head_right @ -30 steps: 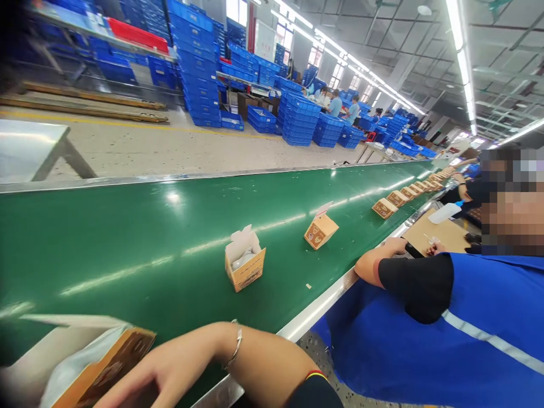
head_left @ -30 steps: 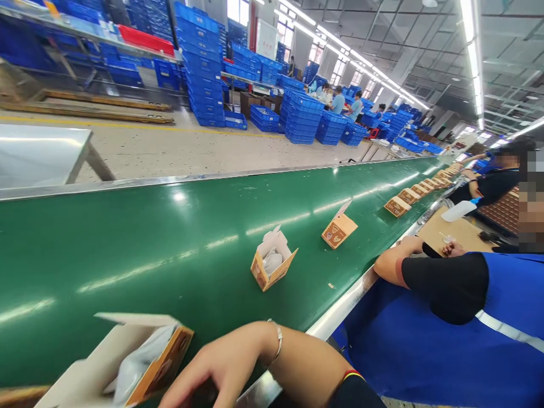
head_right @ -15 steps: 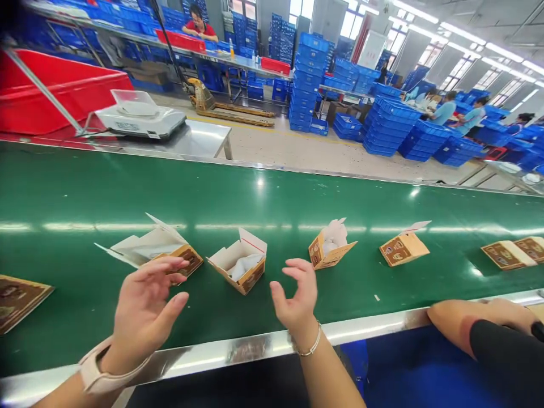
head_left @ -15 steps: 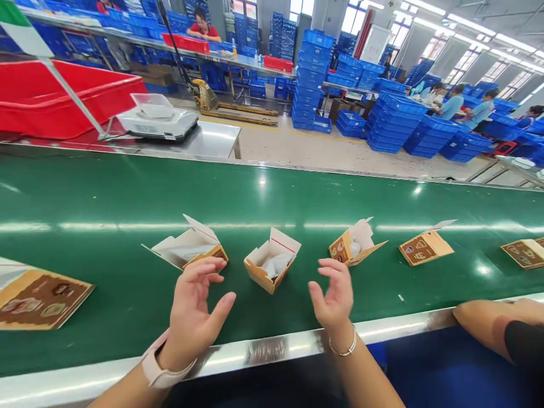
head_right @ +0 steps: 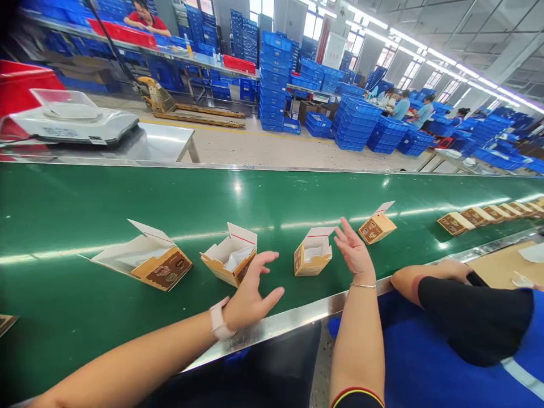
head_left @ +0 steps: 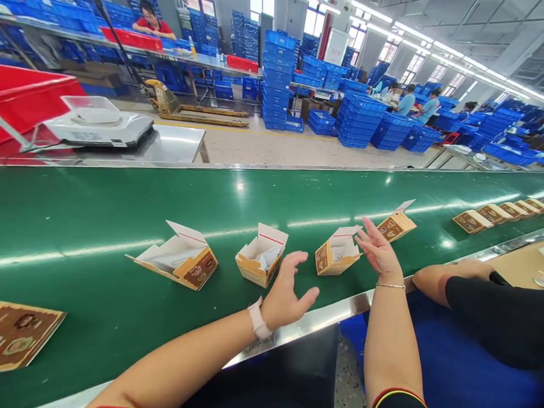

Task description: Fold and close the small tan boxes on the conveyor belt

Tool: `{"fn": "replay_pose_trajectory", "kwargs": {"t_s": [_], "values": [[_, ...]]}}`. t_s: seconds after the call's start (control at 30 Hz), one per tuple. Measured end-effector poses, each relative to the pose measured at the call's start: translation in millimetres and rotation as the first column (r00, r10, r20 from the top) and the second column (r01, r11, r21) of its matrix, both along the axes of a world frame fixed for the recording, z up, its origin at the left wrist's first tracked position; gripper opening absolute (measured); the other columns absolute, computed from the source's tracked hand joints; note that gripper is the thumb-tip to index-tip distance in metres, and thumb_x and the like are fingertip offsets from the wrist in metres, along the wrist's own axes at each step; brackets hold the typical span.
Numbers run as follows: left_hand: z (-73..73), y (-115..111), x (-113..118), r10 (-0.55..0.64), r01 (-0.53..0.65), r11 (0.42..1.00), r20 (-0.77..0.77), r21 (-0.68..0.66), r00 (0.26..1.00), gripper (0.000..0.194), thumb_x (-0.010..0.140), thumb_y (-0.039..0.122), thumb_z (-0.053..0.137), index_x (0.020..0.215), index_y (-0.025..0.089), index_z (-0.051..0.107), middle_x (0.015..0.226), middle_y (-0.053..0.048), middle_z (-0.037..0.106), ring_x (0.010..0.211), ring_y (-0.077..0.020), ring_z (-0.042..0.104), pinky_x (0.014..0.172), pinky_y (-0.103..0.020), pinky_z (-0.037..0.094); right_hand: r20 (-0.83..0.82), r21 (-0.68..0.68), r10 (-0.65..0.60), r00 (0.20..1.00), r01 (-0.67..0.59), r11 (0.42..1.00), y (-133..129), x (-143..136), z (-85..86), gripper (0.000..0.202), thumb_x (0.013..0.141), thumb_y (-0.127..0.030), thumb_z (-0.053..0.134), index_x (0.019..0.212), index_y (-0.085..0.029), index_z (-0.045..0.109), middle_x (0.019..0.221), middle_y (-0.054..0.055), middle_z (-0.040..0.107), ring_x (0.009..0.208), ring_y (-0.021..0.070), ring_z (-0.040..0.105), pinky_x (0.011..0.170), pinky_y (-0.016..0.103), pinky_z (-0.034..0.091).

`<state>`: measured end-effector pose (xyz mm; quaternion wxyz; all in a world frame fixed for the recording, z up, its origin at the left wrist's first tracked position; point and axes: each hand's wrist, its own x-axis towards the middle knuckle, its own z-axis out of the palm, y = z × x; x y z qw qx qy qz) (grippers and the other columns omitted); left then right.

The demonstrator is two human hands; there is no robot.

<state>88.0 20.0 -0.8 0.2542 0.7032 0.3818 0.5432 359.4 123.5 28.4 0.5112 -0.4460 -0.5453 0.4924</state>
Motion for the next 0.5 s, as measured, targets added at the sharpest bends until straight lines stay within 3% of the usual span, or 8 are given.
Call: {"fn": "replay_pose_trajectory", "kwargs": {"t_s": [0.1,0.17,0.27,0.33,0.43,0.5], "values": [[-19.1,30.7,26.5,0.018,-0.014,0.999,-0.093,0.042,0.995,0.070,0.082,0.033,0.063,0.142,0.021,0.028,0.143,-0.019,0.042,0.134,-0.0333,0.041,0.102,-0.051,0.042,-0.073,0.159,-0.113,0.991,0.123,0.980,-15.4,6.9,-2.5,0.045,0.074,-0.050,0.073,0.116,-0.033,0.067,0.138,0.003,0.058,0.128,0.0257,0.055,0.107,0.046,0.044],[-26.0,42.8,42.3,-0.025,0.043,0.995,-0.197,0.091,0.980,0.066,0.084,0.033,0.061,0.142,0.021,0.032,0.145,-0.017,0.044,0.137,-0.0335,0.038,0.104,-0.052,0.038,-0.073,0.194,-0.085,0.994,0.098,0.976,-27.2,1.1,-13.1,0.050,0.076,-0.064,0.064,0.112,-0.029,0.069,0.129,0.008,0.065,0.123,0.0279,0.058,0.105,0.047,0.046],[-26.7,49.9,62.8,-0.029,0.077,0.988,-0.331,0.132,0.943,0.052,0.087,0.030,0.058,0.137,0.023,0.045,0.140,-0.013,0.052,0.135,-0.0341,0.040,0.096,-0.049,0.039,-0.013,0.206,-0.067,0.998,0.068,0.976,-38.7,-13.1,-31.2,0.066,0.067,-0.077,0.063,0.108,-0.026,0.072,0.124,0.011,0.067,0.120,0.0313,0.059,0.103,0.048,0.047],[-21.5,52.7,74.7,0.002,0.045,0.991,-0.354,0.126,0.935,0.037,0.088,0.030,0.059,0.124,0.025,0.058,0.132,-0.009,0.061,0.132,-0.0352,0.042,0.094,-0.051,0.036,0.042,0.225,-0.111,0.993,0.099,0.969,-38.9,-20.9,-38.0,0.063,0.060,-0.077,0.068,0.095,-0.024,0.075,0.119,0.011,0.069,0.118,0.0328,0.059,0.102,0.049,0.046],[-9.2,60.9,91.0,0.004,-0.002,1.000,-0.287,0.006,0.958,0.012,0.089,0.029,0.057,0.089,0.024,0.068,0.106,-0.005,0.071,0.126,-0.0341,0.043,0.097,-0.053,0.032,0.038,0.218,-0.276,0.960,0.262,0.940,-29.8,-26.2,-40.0,0.047,0.061,-0.069,0.073,0.069,-0.022,0.071,0.101,0.010,0.070,0.106,0.0299,0.062,0.099,0.046,0.046],[-2.4,70.0,101.5,0.045,-0.068,0.979,-0.123,-0.190,0.991,0.007,0.085,0.027,0.062,0.080,0.022,0.063,0.099,-0.005,0.069,0.119,-0.0307,0.047,0.098,-0.050,0.033,-0.007,0.181,-0.366,0.930,0.362,0.915,-21.3,-26.0,-39.9,0.041,0.065,-0.061,0.073,0.064,-0.021,0.064,0.096,0.007,0.067,0.100,0.0256,0.062,0.094,0.043,0.048]]}}
